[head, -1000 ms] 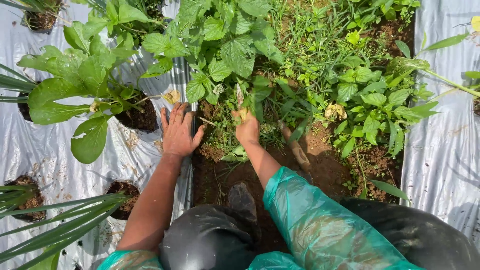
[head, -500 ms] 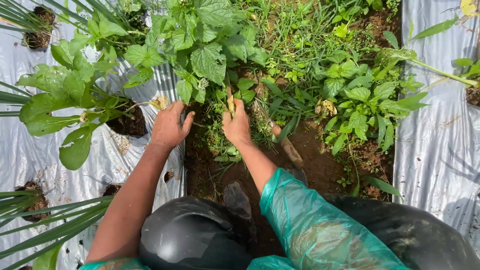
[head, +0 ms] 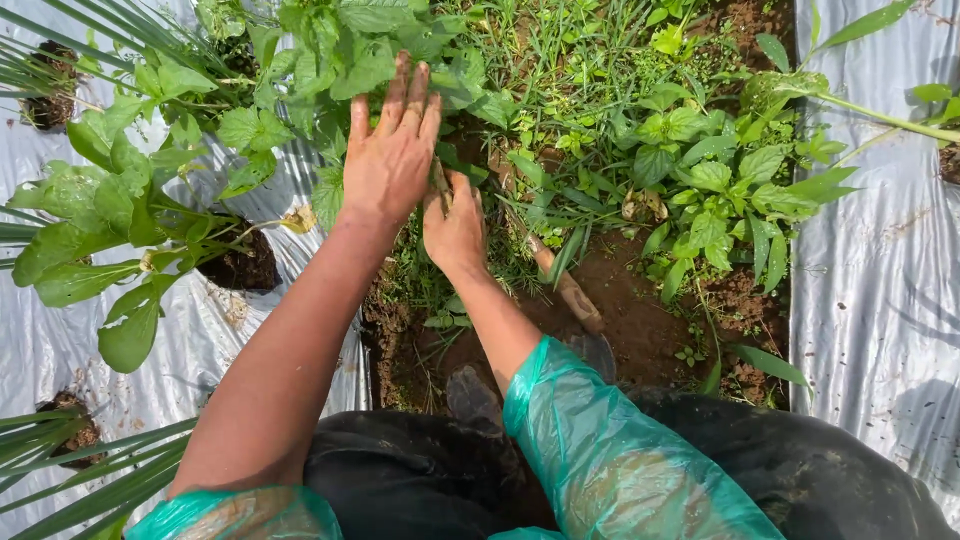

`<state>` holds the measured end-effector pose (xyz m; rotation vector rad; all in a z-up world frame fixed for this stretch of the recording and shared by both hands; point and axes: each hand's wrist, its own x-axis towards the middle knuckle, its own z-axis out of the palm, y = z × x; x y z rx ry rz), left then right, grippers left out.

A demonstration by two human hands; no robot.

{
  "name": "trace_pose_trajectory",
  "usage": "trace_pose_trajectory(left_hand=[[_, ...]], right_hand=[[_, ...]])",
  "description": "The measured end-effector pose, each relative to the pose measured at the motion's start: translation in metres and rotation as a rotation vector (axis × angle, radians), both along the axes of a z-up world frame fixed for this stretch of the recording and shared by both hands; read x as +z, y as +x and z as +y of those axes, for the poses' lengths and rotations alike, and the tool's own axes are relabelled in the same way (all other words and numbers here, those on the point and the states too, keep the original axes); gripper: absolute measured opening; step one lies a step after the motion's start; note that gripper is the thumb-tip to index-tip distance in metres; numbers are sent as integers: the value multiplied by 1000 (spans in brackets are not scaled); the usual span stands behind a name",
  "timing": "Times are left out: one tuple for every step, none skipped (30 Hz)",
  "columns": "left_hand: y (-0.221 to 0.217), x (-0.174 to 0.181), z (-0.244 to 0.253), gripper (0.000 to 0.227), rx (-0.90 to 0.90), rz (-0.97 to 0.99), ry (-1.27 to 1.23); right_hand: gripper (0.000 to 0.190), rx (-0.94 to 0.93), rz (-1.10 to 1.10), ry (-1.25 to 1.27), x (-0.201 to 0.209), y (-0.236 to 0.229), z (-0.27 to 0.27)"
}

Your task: Weeding a garden bed by pulling unwanted plants by hand and using a small hand tool to clear the soil.

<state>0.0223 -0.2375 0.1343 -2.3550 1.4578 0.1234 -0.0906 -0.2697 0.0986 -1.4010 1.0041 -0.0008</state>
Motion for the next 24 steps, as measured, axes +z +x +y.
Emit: trace_pose_trajectory(left_hand=[[13,-12,2,78,37,-178,-31],[26,-24,4,80,77,-355,-62],[31,-22,6,80,80,-353,-61],[35,-20,8,80,195,-315,-3],[40,-17,11,81,311,-276,53],[39,-9,12,81,314,-278,57],[38,-1,13,79,378,-253,85],[36,7,13,77,443,-229,112],[46,-7,19,77,445,-231,115],[55,-21,27,64,388,-407,224],[65,-34,36,56,328,-581,333],[58,-25,34,56,332,-582,337],[52,-16,33,59,339,-456,336],[46,-7,30,65,345,-330,333],[48,-7,31,65,349,-332,333],[49,-7,32,29,375,-296,283],[50,-7,34,21,402,-261,232],[55,-14,35,21,405,-261,232],[59,-22,36,16,467,-231,218],[63,-29,38,20,529,-199,203],[58,-24,39,20,532,-198,203],[54,-18,41,19,544,-129,25],[50,-12,43,33,554,-60,-153],[51,-15,43,33,557,-61,-158]], right_hand=[[45,12,-28,-34,-4,3,0],[51,26,-56,-68,-9,5,0],[51,28,-54,-67,-11,7,-1],[47,28,-100,-49,-13,8,0],[44,28,-145,-30,-14,9,0],[44,30,-147,-26,-13,9,1],[45,48,-144,-49,-11,9,1],[47,66,-141,-73,-10,8,1],[47,68,-142,-70,-11,9,1],[46,82,-147,-41,-12,9,3],[46,95,-152,-13,-13,10,4],[46,100,-154,-11,-14,10,5],[47,103,-158,2,-15,10,5],[48,104,-163,14,-16,10,5],[48,108,-165,14,-19,11,6],[45,115,-192,-50,-21,12,6],[43,121,-219,-114,-24,13,7],[43,124,-219,-114,-24,15,6],[44,111,-213,-98,-24,16,5],[45,98,-205,-83,-24,16,5],[45,100,-204,-83,-27,16,7],[42,78,-207,-96,-30,16,8],[39,56,-210,-109,-32,17,10],[39,58,-212,-114,-32,17,11]])
